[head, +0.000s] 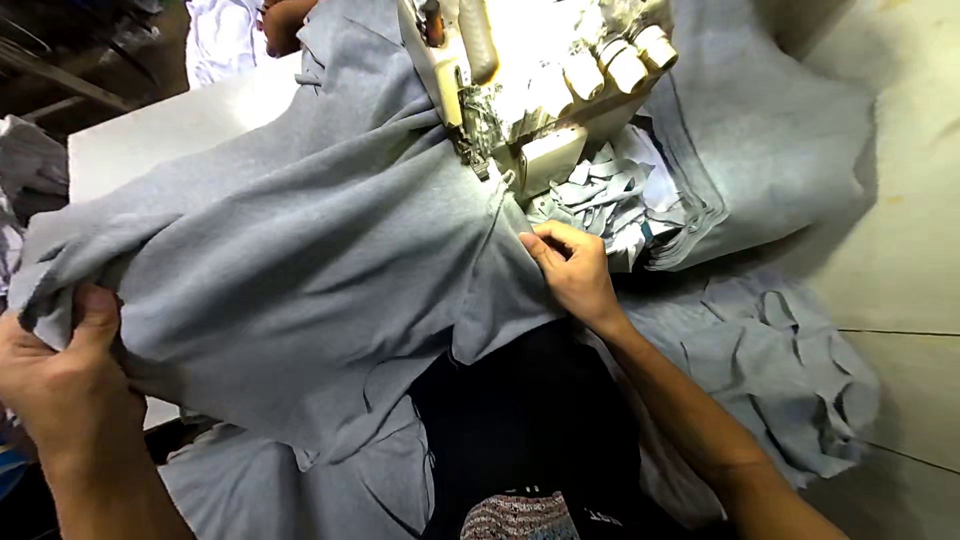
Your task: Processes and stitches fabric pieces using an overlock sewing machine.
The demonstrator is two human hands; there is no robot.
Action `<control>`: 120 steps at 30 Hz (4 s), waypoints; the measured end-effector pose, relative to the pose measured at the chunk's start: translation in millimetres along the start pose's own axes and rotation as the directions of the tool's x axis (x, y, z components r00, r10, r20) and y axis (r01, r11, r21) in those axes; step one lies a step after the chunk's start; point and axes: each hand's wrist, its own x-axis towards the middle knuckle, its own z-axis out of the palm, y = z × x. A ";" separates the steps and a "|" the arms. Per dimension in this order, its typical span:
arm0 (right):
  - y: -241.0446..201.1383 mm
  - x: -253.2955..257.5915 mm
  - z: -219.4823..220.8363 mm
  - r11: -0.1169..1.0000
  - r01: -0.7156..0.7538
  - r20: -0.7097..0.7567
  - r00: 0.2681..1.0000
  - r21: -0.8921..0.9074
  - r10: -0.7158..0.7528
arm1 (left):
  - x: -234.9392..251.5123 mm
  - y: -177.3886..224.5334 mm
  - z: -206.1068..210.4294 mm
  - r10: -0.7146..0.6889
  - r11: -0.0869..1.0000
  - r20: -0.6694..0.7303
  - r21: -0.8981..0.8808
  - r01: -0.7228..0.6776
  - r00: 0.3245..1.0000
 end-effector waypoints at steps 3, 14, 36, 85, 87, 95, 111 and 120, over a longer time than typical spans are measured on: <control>-3.1 7.0 -1.8 0.999 0.031 0.001 1.000 -0.012 -0.031 | 9.6 -5.5 1.0 -0.013 1.000 -0.010 0.010 0.013 1.000; -10.9 19.9 -9.1 0.999 0.032 0.067 0.997 0.020 -0.034 | 75.9 -21.6 15.0 0.096 0.986 0.006 0.136 -0.096 0.995; -19.8 28.2 -58.9 0.999 -0.036 0.239 0.970 -0.014 0.038 | -178.6 27.4 171.0 -0.103 0.722 0.974 -0.067 0.689 0.202; -23.8 -52.1 44.1 0.949 -0.234 -0.052 0.967 0.213 0.250 | 49.1 34.3 158.5 0.342 0.936 0.232 -0.162 -0.311 0.910; -19.9 -58.4 43.2 0.953 -0.244 -0.057 0.964 0.181 0.258 | 42.3 28.3 157.3 0.357 0.929 0.249 -0.191 -0.316 0.900; -13.1 -63.7 41.8 0.965 -0.241 -0.089 0.964 0.107 0.251 | 33.1 11.1 154.4 0.367 0.924 0.204 -0.194 -0.330 0.908; -26.0 -63.5 29.4 0.988 -0.146 -0.059 0.987 0.041 0.149 | -28.7 85.0 122.6 0.170 0.793 0.270 0.533 -0.294 0.948; -27.4 -79.0 15.8 0.983 -0.025 -0.148 0.988 0.182 0.052 | -154.1 92.1 258.4 0.638 0.602 0.456 0.208 -0.771 0.621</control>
